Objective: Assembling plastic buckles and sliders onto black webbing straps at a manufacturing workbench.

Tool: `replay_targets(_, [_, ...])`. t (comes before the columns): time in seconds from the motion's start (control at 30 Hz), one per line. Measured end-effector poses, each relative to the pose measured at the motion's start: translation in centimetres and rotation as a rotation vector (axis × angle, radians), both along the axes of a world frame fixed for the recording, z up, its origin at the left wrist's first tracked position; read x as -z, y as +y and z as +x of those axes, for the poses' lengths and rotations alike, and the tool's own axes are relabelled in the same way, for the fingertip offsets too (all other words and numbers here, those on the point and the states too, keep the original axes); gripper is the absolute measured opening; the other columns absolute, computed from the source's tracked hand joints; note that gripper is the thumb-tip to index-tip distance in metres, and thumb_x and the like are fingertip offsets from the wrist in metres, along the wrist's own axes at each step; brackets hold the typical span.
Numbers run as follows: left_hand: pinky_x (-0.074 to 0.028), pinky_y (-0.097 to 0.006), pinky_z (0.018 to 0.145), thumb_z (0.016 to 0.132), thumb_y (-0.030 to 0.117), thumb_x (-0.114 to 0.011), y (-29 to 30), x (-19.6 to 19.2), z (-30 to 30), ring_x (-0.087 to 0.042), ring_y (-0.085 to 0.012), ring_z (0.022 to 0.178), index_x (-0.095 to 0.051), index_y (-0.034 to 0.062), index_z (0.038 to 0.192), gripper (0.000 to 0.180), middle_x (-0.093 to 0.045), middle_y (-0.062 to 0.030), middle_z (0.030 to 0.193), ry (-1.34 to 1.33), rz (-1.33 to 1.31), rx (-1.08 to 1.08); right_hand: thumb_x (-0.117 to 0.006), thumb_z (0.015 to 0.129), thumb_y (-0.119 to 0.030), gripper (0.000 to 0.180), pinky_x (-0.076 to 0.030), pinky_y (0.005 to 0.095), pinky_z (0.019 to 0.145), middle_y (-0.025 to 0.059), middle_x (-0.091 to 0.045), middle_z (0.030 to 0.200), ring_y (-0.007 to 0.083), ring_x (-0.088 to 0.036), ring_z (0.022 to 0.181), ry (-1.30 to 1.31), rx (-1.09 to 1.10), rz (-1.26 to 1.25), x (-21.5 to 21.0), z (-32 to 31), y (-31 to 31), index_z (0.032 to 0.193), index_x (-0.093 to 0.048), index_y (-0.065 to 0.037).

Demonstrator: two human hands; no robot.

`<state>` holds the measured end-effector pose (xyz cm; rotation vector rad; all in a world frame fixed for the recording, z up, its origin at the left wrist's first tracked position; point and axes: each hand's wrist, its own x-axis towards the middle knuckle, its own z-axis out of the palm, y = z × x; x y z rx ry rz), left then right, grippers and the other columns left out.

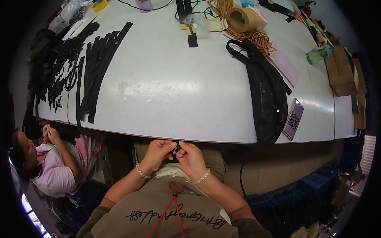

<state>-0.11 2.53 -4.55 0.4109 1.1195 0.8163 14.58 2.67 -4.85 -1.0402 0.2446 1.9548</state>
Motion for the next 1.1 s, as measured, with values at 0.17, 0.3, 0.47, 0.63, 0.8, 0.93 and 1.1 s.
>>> replay_targets(0.17, [-0.051, -0.02, 0.058, 0.085, 0.006, -0.064, -1.4, -1.4, 0.0, -0.061, -0.0092, 0.072, -0.062, 0.0001, 0.09, 0.008, -0.063, -0.0053, 0.081, 0.011, 0.09, -0.073, -0.059, 0.086, -0.001, 0.003, -0.046, 0.0253, 0.061, 0.0045, -0.057, 0.076, 0.0114, -0.054, 0.065, -0.106, -0.197, 0.213, -2.0, 0.8, -0.2, 0.087, -0.057, 0.0])
replay_targets(0.3, [-0.051, -0.023, 0.072, 0.078, -0.008, -0.066, -1.9, -4.3, 0.0, -0.062, -0.0122, 0.079, -0.063, -0.0023, 0.093, 0.016, -0.064, -0.0072, 0.089, 0.101, 0.367, -0.122, -0.058, 0.083, 0.009, 0.014, -0.052, 0.0252, 0.067, 0.0073, -0.059, 0.088, 0.0126, -0.059, 0.075, -0.321, -0.226, 0.627, -3.5, 1.4, -0.7, 0.095, -0.059, 0.002])
replay_targets(0.47, [-0.05, -0.026, 0.076, 0.076, -0.01, -0.067, -2.1, -4.2, -0.5, -0.062, -0.0155, 0.085, -0.065, -0.0019, 0.088, 0.015, -0.064, -0.0097, 0.091, 0.247, 0.695, -0.072, -0.057, 0.082, 0.012, 0.014, -0.052, 0.0248, 0.07, 0.0098, -0.057, 0.096, 0.0137, -0.059, 0.079, -0.516, -0.221, 0.958, -5.0, 1.5, -0.5, 0.093, -0.059, 0.004])
replay_targets(0.63, [-0.05, -0.027, 0.077, 0.075, -0.009, -0.067, -2.2, -4.5, -0.6, -0.062, -0.0169, 0.087, -0.065, -0.0011, 0.087, 0.014, -0.065, -0.0107, 0.093, 0.265, 0.751, -0.048, -0.056, 0.081, 0.015, 0.017, -0.053, 0.0258, 0.072, 0.0109, -0.056, 0.098, 0.015, -0.059, 0.085, -0.586, -0.219, 1.047, -5.7, 1.7, -0.5, 0.092, -0.059, 0.004])
replay_targets(0.8, [-0.051, -0.027, 0.076, 0.075, -0.008, -0.065, -2.3, -4.3, -0.7, -0.063, -0.0154, 0.086, -0.066, -0.001, 0.088, 0.015, -0.066, -0.009, 0.091, 0.302, 0.787, -0.043, -0.055, 0.081, 0.015, 0.017, -0.053, 0.0254, 0.072, 0.0106, -0.055, 0.1, 0.0144, -0.059, 0.085, -0.656, -0.239, 1.112, -5.8, 1.8, -0.6, 0.094, -0.058, 0.005])
replay_targets(0.93, [-0.052, -0.024, 0.072, 0.078, -0.003, -0.067, -2.1, -4.4, -0.1, -0.062, -0.0106, 0.082, -0.065, -0.0024, 0.09, 0.012, -0.066, -0.0069, 0.09, 0.27, 0.575, -0.051, -0.055, 0.083, 0.011, 0.013, -0.052, 0.0245, 0.07, 0.0087, -0.057, 0.094, 0.0128, -0.059, 0.079, -0.598, -0.258, 0.922, -4.9, 1.7, -1.1, 0.094, -0.056, 0.005])
replay_targets(1.1, [-0.049, -0.018, 0.065, 0.082, -0.002, -0.065, -1.7, -3.2, -0.2, -0.057, -0.0038, 0.072, -0.06, -0.002, 0.089, 0.008, -0.062, -0.0007, 0.081, 0.302, 0.299, 0.082, -0.056, 0.087, 0.003, 0.008, -0.051, 0.0233, 0.065, 0.0043, -0.059, 0.081, 0.01, -0.059, 0.071, -0.437, -0.284, 0.594, -2.8, 1.6, -1.2, 0.094, -0.055, 0.004])
